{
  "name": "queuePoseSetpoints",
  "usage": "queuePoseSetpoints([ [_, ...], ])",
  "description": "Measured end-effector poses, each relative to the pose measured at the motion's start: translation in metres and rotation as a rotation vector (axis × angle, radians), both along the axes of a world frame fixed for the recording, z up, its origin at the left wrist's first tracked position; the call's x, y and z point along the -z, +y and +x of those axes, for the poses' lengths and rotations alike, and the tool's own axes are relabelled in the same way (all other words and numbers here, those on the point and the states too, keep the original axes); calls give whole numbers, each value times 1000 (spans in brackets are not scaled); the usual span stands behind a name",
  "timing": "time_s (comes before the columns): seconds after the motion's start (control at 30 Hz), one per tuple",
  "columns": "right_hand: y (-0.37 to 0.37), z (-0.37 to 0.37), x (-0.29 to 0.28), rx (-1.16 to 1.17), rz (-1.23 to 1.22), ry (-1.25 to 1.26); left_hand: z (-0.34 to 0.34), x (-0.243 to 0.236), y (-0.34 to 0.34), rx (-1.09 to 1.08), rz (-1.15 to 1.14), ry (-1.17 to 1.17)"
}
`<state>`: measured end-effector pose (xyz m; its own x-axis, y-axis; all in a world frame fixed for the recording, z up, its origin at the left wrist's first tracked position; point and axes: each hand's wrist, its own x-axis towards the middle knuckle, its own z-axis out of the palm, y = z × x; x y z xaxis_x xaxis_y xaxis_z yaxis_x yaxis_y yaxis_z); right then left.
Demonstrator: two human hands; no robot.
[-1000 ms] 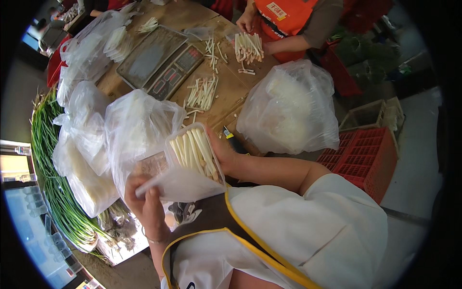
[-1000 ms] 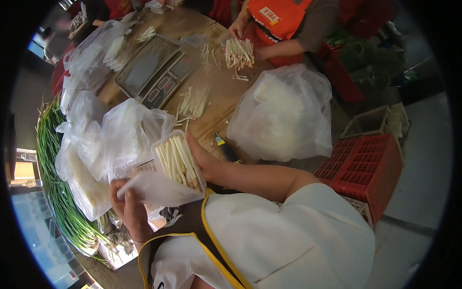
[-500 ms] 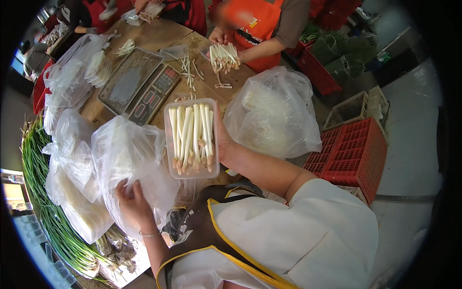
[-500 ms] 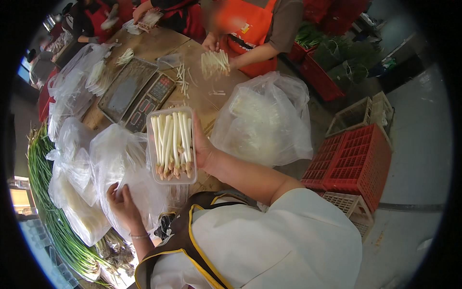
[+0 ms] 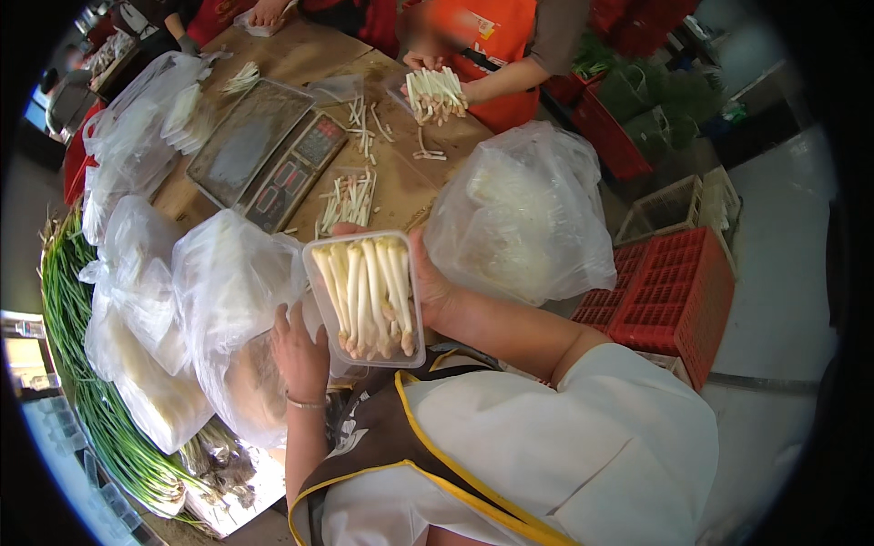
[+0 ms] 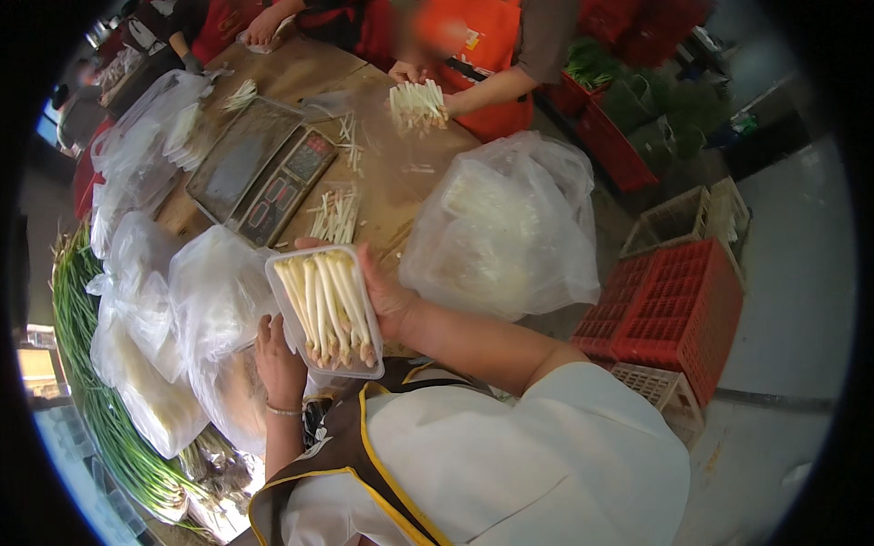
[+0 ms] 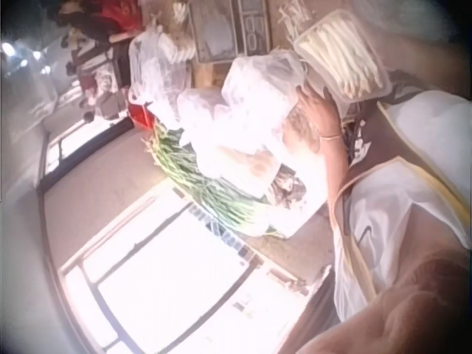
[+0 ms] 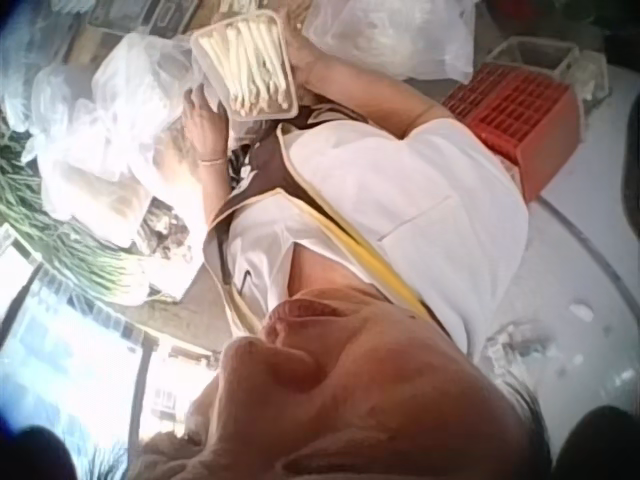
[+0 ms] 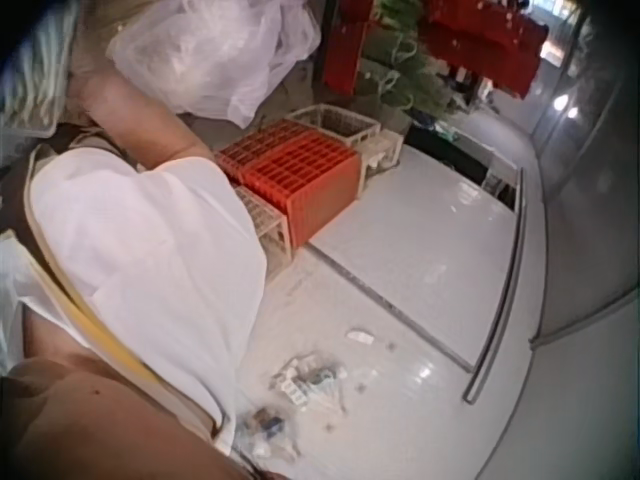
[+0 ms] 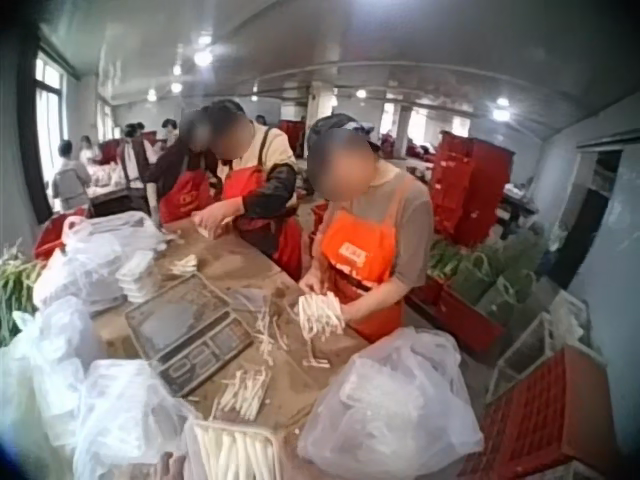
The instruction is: The person trims enoki mushrooms with a utility knife, places them into clear plastic containers, weighs the containers on a digital scale, and stacks the finished packages. The person also handles plastic bags and other produce items on the table.
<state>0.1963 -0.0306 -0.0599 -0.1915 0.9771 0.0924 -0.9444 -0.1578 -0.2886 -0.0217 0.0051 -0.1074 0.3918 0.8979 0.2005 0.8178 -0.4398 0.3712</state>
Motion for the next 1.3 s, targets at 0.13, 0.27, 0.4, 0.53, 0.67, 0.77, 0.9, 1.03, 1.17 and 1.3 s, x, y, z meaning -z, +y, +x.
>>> queuePoseSetpoints([
  [0.13, 2, -9, 13, -18, -12, -43, 12, -49, -17, -64, -55, -404],
  [0.27, 4, -17, 16, -30, -261, -7, 15, -66, -25, -76, -126, -738],
  [0.4, 4, -17, 9, -97, -354, 162, 20, -78, -18, -109, -357, -1002],
  [0.53, 2, -15, 13, -126, -426, 149, 17, -73, -16, -176, -546, -1179],
  [0.67, -1, -17, 16, -93, -488, 115, 20, -73, -21, -107, -533, -1117],
  [0.77, 0, -24, 15, -99, -525, 14, 31, -72, -28, -18, -587, -1015],
  [0.9, -5, -38, 13, 8, -567, -336, 43, -57, -42, 114, -737, -927],
  [1.03, -12, -34, -17, -8, -543, -589, 37, -46, -46, 73, -1067, -1345],
  [1.17, -18, -33, -21, -4, -455, -644, 33, -43, -51, 67, -1146, -1465],
  [1.3, -21, -34, -17, 25, -389, -640, 36, -50, -49, 51, -1117, -1436],
])
